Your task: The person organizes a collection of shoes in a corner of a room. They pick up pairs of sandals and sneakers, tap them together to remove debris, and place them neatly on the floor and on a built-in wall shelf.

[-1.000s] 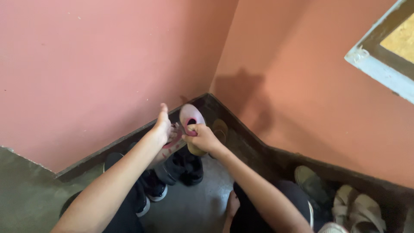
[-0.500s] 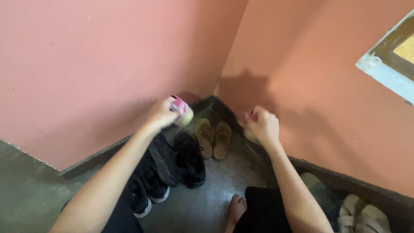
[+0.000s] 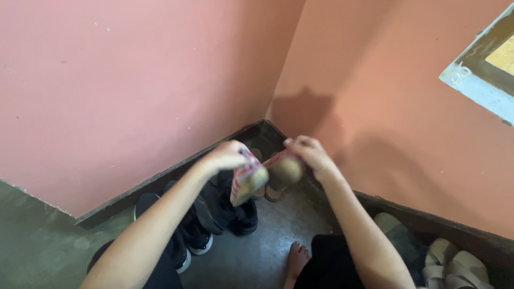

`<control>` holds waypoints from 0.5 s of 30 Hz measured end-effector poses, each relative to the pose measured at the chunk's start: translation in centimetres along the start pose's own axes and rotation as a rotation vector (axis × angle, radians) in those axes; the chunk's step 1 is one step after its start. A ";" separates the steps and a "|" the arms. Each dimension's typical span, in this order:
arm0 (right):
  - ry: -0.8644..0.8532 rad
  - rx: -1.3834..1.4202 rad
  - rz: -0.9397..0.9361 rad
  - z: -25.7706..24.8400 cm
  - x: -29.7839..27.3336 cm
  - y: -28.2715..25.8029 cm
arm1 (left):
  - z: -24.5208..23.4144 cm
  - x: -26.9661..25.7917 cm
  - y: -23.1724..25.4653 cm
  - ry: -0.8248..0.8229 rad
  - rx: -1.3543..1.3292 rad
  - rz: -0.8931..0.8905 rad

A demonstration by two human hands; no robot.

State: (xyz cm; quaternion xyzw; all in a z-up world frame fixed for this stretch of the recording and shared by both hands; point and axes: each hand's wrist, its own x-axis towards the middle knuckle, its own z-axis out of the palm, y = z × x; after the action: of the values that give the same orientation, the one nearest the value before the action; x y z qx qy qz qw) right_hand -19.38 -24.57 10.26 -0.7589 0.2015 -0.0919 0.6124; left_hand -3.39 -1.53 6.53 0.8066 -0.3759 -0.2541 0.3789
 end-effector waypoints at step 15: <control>0.081 0.880 0.244 4.4 1.2 4.7 | 0.7 2.5 -1.3 0.110 -1.159 -0.217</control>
State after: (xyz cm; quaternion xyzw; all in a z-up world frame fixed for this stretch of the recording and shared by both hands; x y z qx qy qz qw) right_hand -17.55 -21.91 4.52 -0.3931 0.2549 -0.1255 0.8745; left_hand -1.86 -3.31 4.78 0.5141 -0.0711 -0.4128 0.7485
